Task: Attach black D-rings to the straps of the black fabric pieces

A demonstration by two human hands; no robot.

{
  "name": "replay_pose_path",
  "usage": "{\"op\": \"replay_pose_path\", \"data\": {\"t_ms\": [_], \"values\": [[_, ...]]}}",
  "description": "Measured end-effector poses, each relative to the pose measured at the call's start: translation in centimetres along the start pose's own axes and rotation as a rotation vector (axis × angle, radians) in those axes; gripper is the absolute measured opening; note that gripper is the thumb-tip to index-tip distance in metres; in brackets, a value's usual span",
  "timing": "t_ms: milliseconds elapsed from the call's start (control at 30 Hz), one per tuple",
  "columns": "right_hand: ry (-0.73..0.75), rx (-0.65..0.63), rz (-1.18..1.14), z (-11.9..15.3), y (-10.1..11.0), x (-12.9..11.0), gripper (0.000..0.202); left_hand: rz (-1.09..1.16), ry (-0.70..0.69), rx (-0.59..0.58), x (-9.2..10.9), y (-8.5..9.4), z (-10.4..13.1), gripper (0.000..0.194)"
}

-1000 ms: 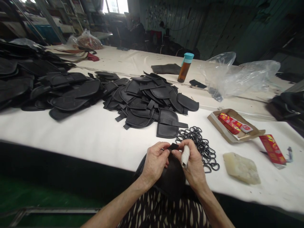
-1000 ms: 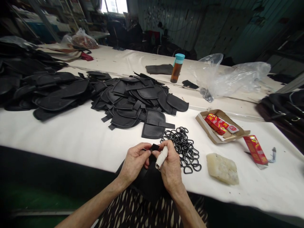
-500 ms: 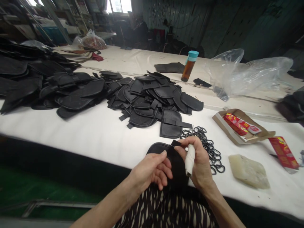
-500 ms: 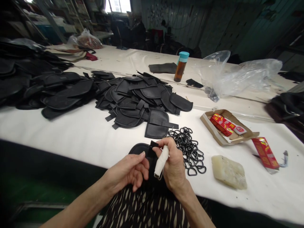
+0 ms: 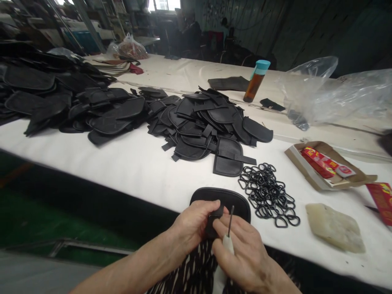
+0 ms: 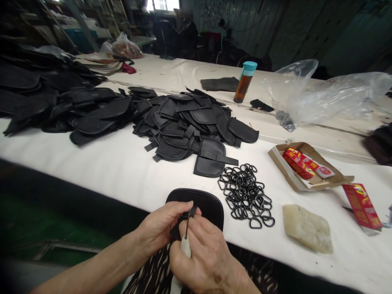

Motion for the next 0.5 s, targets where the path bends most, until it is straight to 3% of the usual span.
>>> {"op": "replay_pose_path", "data": {"t_ms": [133,300,500], "values": [[-0.253,0.103,-0.116,1.2,0.5,1.9,0.023,-0.081,-0.223,-0.042,0.6,-0.5,0.1,0.022],[-0.652,0.272,-0.394,4.4,-0.5,4.2,0.019,-0.203,-0.387,-0.088,0.6,-1.0,0.5,0.026],[-0.879,0.247,-0.312,4.8,-0.6,5.0,0.009,-0.200,-0.468,-0.168,0.6,-1.8,1.0,0.030]]}}
Point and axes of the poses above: each hand's wrist, its own z-axis away from the middle knuckle, its own y-axis out of the back of the hand, x = y × z, the point moved 7 cm from there along -z, towards the middle knuckle, and after that the axes turned 6 degrees about -x, right-handed, at the moved point
